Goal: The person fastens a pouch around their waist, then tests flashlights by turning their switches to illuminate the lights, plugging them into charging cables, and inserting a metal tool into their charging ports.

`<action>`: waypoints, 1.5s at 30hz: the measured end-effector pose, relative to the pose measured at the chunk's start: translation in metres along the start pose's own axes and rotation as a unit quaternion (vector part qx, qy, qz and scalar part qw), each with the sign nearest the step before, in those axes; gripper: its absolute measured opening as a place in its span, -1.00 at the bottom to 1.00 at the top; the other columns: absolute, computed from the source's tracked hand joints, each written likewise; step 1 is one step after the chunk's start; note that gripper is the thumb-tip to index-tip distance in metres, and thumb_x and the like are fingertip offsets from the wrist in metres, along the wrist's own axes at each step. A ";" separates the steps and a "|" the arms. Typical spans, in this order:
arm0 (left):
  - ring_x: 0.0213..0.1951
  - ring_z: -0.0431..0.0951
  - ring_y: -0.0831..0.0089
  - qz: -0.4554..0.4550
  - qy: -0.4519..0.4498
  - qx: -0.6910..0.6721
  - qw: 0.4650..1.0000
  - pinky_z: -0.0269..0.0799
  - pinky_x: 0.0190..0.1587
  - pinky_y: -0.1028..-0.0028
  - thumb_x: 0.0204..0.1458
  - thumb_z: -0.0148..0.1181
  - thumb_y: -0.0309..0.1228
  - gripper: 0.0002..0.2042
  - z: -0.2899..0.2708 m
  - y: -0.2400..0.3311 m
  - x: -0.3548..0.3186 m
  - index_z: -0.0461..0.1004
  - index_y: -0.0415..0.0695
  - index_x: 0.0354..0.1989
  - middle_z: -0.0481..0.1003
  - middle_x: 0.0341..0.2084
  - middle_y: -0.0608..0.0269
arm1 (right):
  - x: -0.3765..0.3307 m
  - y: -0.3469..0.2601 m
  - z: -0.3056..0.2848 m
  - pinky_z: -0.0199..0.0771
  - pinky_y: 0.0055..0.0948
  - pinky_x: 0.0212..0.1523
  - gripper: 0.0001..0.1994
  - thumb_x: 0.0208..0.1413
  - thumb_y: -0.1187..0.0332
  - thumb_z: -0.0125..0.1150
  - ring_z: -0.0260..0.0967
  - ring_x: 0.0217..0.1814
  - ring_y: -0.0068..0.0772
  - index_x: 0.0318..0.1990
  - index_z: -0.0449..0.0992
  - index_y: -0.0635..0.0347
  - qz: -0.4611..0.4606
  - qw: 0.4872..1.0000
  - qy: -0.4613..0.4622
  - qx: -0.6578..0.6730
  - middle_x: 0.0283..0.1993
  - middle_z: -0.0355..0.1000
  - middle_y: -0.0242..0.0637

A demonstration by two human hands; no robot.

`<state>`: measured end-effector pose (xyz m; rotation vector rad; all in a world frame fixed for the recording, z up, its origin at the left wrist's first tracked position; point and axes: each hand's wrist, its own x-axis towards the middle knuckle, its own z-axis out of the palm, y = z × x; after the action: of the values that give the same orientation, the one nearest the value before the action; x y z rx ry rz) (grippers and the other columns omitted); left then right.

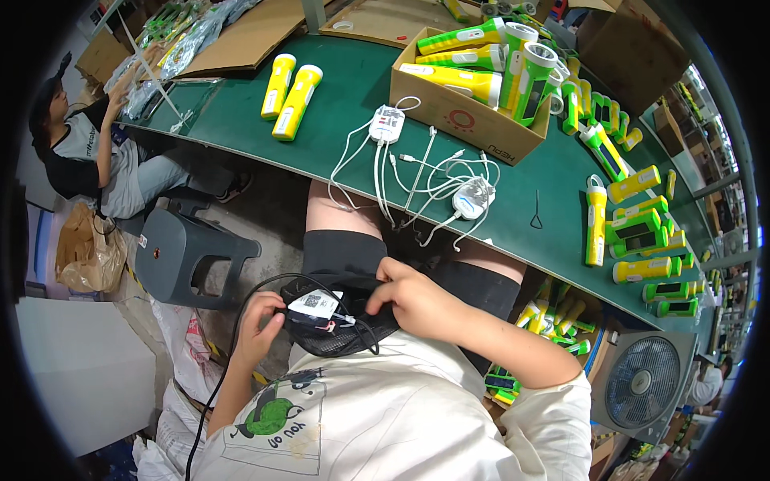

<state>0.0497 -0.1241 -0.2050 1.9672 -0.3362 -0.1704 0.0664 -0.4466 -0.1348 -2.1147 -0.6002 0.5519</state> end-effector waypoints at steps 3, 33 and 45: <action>-0.30 0.40 0.26 -0.007 -0.056 0.100 0.993 0.30 -0.26 0.46 -0.09 0.17 -0.47 -0.87 0.003 0.000 0.004 0.36 -0.20 -0.40 0.38 -0.38 0.16 | -0.012 -0.002 0.009 0.28 -0.31 -0.04 -0.84 -0.33 0.59 0.12 0.19 -0.06 -0.16 -0.50 0.57 0.26 -0.024 0.976 0.040 -0.214 -0.15 0.24 -0.17; 0.10 0.32 0.17 0.108 -0.168 0.093 0.975 0.15 0.18 0.31 -0.13 0.18 -0.51 -0.51 0.017 0.060 0.079 0.32 -0.18 0.08 0.38 0.02 0.13 | -0.006 0.028 0.029 0.51 -0.26 -0.34 -0.72 -0.08 0.54 0.04 0.45 -0.38 -0.08 -0.16 0.50 0.35 0.047 0.954 0.144 -0.259 -0.39 0.37 -0.08; -0.33 0.51 0.48 0.079 -0.091 -0.253 0.960 0.45 -0.23 0.54 0.11 0.08 -0.56 -0.90 0.059 0.096 0.119 0.46 -0.31 -0.25 0.50 -0.30 0.12 | -0.006 0.027 0.015 0.27 -0.55 -0.38 -0.09 -0.23 0.15 0.51 0.17 -0.44 -0.55 0.27 0.13 0.26 0.110 0.976 0.036 0.182 -0.44 0.25 -0.37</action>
<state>0.1322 -0.2488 -0.1377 1.4151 -0.5140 -0.3039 0.0587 -0.4549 -0.1639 -1.8500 -0.2032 0.6516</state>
